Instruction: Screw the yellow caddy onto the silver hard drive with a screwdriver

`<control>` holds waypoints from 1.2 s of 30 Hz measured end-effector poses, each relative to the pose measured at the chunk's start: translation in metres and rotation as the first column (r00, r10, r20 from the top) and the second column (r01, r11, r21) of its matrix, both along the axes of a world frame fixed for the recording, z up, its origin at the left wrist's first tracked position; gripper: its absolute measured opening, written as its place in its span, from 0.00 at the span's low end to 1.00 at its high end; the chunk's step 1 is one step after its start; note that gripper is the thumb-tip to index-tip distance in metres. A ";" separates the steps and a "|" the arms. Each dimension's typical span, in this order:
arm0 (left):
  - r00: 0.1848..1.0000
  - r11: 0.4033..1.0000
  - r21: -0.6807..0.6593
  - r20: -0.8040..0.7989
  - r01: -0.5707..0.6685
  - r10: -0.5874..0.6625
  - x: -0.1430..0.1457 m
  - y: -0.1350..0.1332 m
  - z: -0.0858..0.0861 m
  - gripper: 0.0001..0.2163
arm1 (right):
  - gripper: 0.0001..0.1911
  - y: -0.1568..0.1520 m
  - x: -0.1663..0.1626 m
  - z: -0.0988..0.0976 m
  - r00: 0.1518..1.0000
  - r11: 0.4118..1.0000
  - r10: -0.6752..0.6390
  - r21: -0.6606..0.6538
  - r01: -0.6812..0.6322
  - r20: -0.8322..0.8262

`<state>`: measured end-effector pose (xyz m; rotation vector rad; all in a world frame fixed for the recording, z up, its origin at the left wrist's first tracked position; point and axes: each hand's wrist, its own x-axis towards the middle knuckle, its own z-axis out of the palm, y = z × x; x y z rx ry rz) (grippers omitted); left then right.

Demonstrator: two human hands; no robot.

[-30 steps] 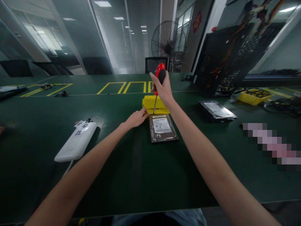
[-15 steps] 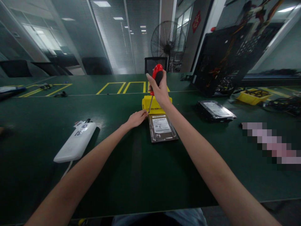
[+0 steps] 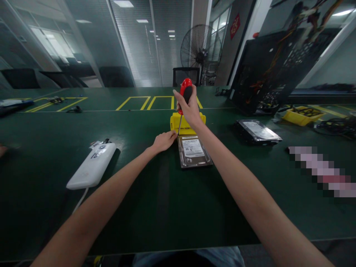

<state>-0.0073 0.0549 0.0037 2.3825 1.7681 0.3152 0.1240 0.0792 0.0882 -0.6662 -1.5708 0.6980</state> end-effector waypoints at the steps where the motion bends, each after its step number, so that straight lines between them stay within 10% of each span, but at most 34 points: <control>1: 1.000 1.000 -0.003 -0.003 -0.003 0.003 0.000 0.000 0.000 0.17 | 0.29 0.000 0.000 0.000 1.000 1.000 0.000 -0.007 0.000 -0.004; 36: 0.997 0.996 0.054 -0.023 -0.070 0.071 0.002 -0.010 -0.007 0.17 | 0.26 0.022 0.000 -0.001 0.998 0.985 0.048 -0.169 -0.042 0.037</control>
